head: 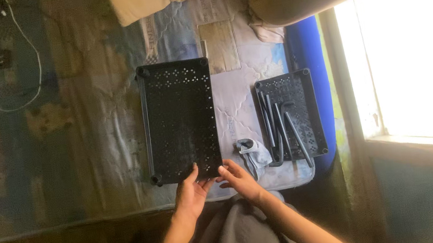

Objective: The person assembles a black plastic tray with legs. They insert cylindrical legs into the tray's corner sockets, wipe the tray surface with a cloth, and then insert additional legs to complete the assembly.

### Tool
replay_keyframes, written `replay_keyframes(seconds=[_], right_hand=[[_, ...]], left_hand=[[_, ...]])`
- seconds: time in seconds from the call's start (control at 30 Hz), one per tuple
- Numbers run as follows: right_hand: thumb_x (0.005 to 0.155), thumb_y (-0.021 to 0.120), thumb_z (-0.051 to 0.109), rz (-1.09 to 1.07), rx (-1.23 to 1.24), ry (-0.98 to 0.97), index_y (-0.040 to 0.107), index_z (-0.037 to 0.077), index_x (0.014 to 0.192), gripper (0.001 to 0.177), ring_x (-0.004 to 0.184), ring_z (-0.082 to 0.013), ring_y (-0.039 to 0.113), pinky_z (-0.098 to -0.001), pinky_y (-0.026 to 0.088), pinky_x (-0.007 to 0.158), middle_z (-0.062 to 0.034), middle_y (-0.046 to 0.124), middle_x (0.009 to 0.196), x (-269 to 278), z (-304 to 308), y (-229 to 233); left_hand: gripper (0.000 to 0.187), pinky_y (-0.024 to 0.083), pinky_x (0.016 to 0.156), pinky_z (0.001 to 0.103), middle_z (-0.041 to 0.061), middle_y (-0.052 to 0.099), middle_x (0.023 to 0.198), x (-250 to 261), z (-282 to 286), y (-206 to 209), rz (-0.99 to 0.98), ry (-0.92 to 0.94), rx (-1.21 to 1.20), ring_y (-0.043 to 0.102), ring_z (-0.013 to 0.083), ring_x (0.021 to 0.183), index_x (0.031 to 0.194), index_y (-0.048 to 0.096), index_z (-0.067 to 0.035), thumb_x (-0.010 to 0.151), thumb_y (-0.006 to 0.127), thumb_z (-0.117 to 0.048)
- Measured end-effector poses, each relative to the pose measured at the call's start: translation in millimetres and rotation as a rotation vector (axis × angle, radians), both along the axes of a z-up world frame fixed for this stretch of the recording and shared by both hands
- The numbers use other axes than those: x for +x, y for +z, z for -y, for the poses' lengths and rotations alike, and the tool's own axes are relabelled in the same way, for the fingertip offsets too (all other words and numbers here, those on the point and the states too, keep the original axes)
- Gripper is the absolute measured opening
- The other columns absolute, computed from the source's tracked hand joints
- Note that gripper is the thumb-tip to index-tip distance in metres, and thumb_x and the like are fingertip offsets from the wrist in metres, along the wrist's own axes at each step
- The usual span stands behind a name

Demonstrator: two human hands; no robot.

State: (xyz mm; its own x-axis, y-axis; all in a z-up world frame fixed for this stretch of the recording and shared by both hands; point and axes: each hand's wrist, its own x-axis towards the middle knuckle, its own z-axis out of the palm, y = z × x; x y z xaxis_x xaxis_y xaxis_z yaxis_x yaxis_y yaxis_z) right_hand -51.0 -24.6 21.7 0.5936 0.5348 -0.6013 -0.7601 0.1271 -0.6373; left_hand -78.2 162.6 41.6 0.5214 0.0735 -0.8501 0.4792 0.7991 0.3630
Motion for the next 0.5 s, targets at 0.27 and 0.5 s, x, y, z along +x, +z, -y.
replay_keyframes(seconds=[0.27, 0.5], right_hand=[[0.104, 0.047, 0.048, 0.04, 0.003, -0.004, 0.056, 0.005, 0.138, 0.056, 0.121, -0.0143, 0.059, -0.0375, 0.052, 0.101, -0.0051, 0.062, 0.132, -3.1, 8.9, -10.8], [0.103, 0.055, 0.042, 0.268, -0.172, 0.068, 0.054, 0.003, 0.137, 0.052, 0.117, -0.0163, 0.064, -0.0333, 0.05, 0.1, -0.0103, 0.068, 0.126, -0.8, 3.3, -17.1]], left_hand=[[0.029, 0.06, 0.09, 0.043, 0.016, 0.07, 0.122, -2.1, 11.3, 12.3, 0.084, 0.059, -0.022, 0.07, 0.03, 0.108, 0.124, 0.06, -0.002, 0.101, 0.058, -0.019], [0.03, 0.061, 0.094, 0.043, 0.018, 0.068, 0.125, -6.1, 15.5, 17.1, 0.141, 0.073, -0.009, 0.069, 0.0308, 0.111, 0.125, 0.06, 0.001, 0.102, 0.056, -0.018]])
